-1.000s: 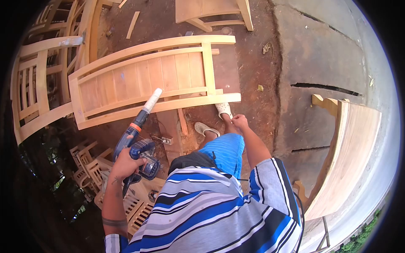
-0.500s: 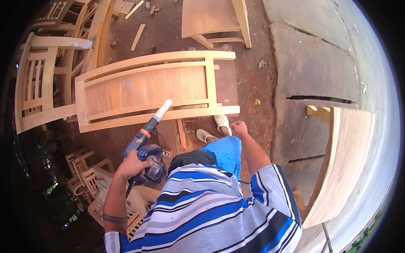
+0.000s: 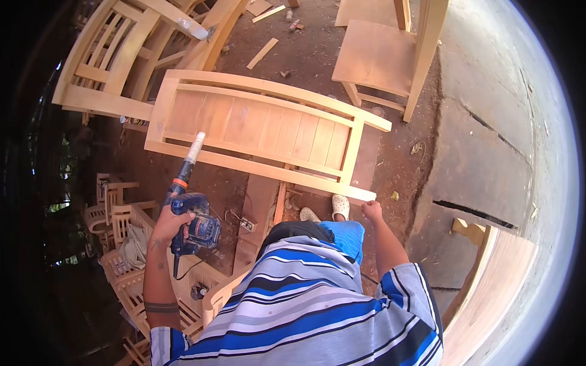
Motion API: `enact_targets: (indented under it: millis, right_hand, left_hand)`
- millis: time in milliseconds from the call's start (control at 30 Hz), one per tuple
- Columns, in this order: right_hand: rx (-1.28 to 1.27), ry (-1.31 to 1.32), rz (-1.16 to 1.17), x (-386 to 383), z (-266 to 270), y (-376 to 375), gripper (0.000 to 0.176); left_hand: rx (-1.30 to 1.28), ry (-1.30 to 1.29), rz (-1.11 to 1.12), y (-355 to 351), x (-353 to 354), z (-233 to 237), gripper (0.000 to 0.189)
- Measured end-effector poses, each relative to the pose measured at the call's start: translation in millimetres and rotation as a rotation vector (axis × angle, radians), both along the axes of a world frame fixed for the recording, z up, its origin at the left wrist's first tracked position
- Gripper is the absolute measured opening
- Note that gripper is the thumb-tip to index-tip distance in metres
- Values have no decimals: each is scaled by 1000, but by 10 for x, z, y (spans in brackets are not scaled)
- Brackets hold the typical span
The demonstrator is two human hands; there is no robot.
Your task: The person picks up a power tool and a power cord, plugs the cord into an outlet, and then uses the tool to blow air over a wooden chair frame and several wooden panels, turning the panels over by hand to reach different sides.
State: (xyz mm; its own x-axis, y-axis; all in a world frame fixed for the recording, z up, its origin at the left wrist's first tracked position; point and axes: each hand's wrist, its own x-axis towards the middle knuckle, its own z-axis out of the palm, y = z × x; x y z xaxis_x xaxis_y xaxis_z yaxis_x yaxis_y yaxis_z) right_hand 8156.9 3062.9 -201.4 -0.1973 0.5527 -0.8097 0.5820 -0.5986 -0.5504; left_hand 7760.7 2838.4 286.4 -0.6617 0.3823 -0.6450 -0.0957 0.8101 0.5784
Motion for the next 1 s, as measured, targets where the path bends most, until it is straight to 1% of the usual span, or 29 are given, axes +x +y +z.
enact_targets:
  millis: [200, 333, 433, 467, 600, 667, 733, 800, 867, 900, 1000]
  right_hand:
    - [-24, 36, 77, -287, 322, 169, 11]
    - [-39, 63, 137, -461, 457, 264, 13]
    - [-30, 48, 177, -543, 505, 319, 13]
    - [2, 49, 154, -560, 502, 327, 13]
    - [-86, 85, 152, -652, 522, 376, 9]
    - [-105, 104, 131, -707, 549, 377, 7]
    - [-61, 81, 170, -767, 586, 349, 7]
    - [-63, 78, 191, -765, 492, 337, 8]
    - [-110, 101, 190, -777, 430, 340, 13]
    - [-90, 93, 195, -784, 419, 332, 13]
    - [-44, 81, 197, -799, 451, 282, 14]
  left_hand:
    - [47, 62, 202, -604, -181, 255, 34]
    - [62, 67, 318, -954, -185, 278, 30]
    - [53, 103, 360, -1110, -70, 317, 13]
    - [36, 77, 362, -1165, -38, 333, 14]
    - [34, -25, 366, -1266, 111, 455, 15]
    - [73, -4, 418, -1322, 161, 508, 15]
    - [113, 24, 480, -1375, 192, 525, 15]
    - [158, 56, 551, -1408, 174, 549, 17]
    - [136, 63, 531, -1411, 159, 577, 16]
    - [125, 66, 518, -1407, 148, 597, 16]
    - [75, -52, 485, -1418, 150, 609, 15]
